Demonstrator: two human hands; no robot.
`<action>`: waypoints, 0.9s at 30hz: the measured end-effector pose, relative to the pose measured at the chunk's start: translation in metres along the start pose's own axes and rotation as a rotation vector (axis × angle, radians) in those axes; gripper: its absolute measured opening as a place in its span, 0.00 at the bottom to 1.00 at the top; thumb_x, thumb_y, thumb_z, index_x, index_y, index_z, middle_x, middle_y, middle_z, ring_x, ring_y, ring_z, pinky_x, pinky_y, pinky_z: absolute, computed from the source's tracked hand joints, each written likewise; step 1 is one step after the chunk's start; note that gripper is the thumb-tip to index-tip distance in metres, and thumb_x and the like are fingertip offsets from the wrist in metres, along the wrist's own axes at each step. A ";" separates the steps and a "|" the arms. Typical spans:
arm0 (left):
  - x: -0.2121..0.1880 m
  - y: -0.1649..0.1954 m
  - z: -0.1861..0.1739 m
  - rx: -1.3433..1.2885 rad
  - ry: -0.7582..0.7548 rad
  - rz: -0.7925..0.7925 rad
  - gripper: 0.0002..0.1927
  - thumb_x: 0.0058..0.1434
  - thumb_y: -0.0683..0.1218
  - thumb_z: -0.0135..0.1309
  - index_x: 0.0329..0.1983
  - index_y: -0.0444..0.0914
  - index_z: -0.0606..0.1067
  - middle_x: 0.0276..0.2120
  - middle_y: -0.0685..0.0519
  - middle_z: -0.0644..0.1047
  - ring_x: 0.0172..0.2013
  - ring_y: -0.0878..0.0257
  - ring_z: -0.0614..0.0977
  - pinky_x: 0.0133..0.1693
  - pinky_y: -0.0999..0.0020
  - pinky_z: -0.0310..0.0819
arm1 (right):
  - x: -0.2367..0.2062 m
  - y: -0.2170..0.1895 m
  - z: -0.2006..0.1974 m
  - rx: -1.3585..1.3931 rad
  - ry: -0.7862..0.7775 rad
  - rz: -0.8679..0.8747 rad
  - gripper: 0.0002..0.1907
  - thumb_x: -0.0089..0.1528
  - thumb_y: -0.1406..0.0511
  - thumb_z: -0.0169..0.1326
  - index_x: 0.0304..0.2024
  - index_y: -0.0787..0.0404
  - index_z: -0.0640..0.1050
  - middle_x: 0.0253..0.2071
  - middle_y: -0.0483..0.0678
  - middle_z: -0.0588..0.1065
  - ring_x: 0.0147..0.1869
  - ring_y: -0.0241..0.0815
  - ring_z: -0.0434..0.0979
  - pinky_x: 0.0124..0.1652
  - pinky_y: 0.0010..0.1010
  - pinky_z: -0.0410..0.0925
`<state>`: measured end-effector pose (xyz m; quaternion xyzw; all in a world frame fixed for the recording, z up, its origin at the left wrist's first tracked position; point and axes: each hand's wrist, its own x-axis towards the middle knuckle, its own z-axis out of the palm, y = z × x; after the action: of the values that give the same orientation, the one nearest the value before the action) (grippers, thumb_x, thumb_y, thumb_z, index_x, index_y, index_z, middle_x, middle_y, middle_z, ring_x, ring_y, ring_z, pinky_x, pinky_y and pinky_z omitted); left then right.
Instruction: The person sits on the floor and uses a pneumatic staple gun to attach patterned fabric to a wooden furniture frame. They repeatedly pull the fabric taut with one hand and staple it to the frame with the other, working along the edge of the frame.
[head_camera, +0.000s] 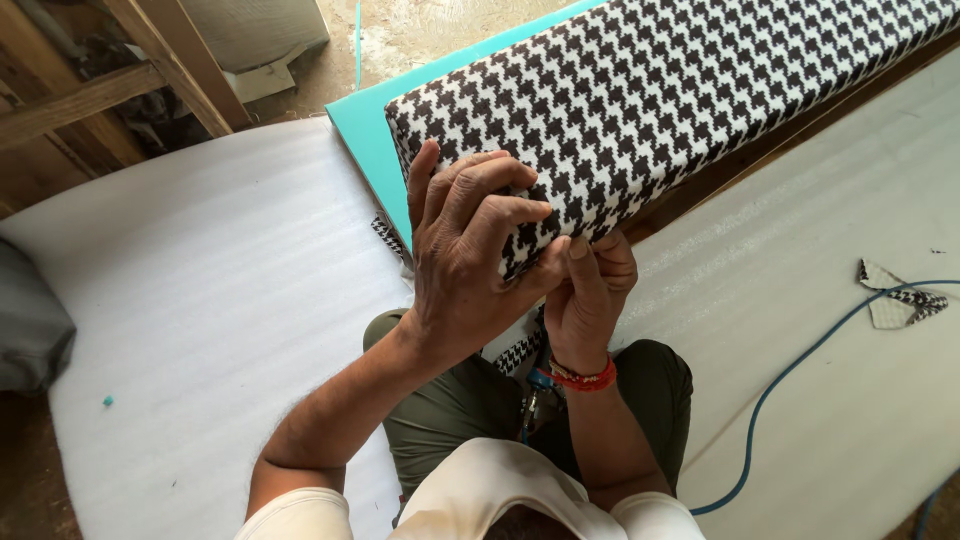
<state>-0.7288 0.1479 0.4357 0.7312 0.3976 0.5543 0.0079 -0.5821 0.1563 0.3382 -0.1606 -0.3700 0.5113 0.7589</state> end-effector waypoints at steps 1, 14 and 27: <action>0.000 0.000 0.000 -0.003 -0.001 -0.003 0.12 0.63 0.51 0.65 0.42 0.42 0.75 0.50 0.53 0.77 0.62 0.54 0.75 0.77 0.48 0.43 | 0.000 0.000 0.001 0.000 0.000 -0.002 0.03 0.71 0.70 0.59 0.42 0.64 0.80 0.41 0.46 0.81 0.41 0.28 0.78 0.42 0.19 0.73; -0.003 -0.004 0.003 0.064 -0.006 0.111 0.07 0.66 0.53 0.65 0.40 0.48 0.81 0.48 0.55 0.77 0.59 0.55 0.76 0.75 0.44 0.39 | 0.002 0.002 -0.001 0.003 -0.025 -0.010 0.04 0.70 0.69 0.59 0.45 0.65 0.80 0.45 0.50 0.81 0.48 0.33 0.82 0.51 0.24 0.76; 0.019 0.017 -0.008 0.161 -0.129 0.069 0.11 0.67 0.52 0.63 0.36 0.43 0.75 0.41 0.55 0.73 0.45 0.55 0.73 0.54 0.53 0.60 | -0.001 0.006 -0.004 0.045 0.035 0.029 0.02 0.69 0.70 0.57 0.41 0.63 0.78 0.41 0.47 0.80 0.45 0.30 0.80 0.46 0.20 0.75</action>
<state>-0.7237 0.1442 0.4620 0.7767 0.4141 0.4725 -0.0443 -0.5834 0.1585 0.3313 -0.1580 -0.3426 0.5275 0.7612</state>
